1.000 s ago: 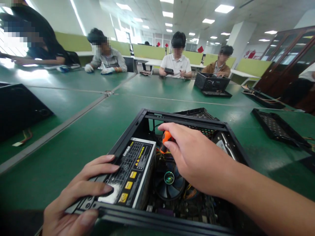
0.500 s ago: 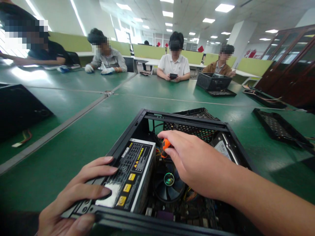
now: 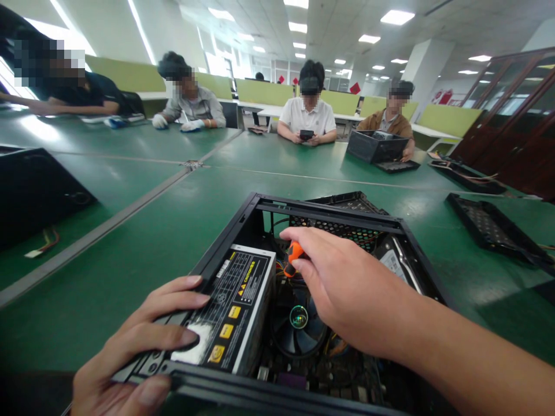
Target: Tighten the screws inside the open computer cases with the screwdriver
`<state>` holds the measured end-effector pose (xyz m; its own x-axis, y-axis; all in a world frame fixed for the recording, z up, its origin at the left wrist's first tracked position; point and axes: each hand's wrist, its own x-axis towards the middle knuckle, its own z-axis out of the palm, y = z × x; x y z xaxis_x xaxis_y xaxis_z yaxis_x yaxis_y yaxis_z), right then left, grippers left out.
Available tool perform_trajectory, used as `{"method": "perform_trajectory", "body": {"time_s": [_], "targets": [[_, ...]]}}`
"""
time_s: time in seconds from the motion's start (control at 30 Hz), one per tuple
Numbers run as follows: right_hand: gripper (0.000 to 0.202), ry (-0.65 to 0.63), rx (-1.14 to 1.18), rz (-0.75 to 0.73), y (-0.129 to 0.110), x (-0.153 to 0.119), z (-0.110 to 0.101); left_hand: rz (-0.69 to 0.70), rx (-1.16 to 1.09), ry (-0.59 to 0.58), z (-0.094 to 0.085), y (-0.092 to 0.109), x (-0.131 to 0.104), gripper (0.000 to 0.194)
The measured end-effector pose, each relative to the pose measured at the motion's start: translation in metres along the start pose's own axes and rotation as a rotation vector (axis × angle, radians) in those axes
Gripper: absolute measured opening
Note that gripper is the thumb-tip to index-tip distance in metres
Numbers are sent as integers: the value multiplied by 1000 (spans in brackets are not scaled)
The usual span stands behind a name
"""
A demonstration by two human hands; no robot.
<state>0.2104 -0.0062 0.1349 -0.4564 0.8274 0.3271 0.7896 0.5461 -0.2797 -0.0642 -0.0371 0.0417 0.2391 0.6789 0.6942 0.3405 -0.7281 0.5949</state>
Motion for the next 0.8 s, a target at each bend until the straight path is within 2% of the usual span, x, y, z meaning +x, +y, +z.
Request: {"method": "perform_trajectory", "body": {"time_s": [0.13, 0.23, 0.37, 0.5, 0.57, 0.67, 0.73, 0.8], "targets": [[34, -13, 20, -17, -2, 1, -1, -14, -4, 17, 2, 1, 2, 20], [26, -18, 37, -29, -1, 8, 1, -9, -11, 15, 2, 0, 3, 19], [23, -25, 37, 40, 1, 20, 3, 44, -24, 9, 0, -7, 3, 18], [25, -83, 203, 52, -2, 19, -10, 110, -44, 14, 2, -19, 2, 18], [30, 36, 275, 65, -6, 6, -29, 122, -40, 22, 1, -22, 4, 18], [29, 377, 440, 122, -9, -38, -66, 113, 19, -10, -8, -13, 13, 15], [25, 561, 648, 147, -7, -84, -82, 71, 150, -77, -13, 8, 23, 14], [22, 688, 825, 194, 0, -135, -82, 57, 333, -127, -7, 42, 33, 17]]}}
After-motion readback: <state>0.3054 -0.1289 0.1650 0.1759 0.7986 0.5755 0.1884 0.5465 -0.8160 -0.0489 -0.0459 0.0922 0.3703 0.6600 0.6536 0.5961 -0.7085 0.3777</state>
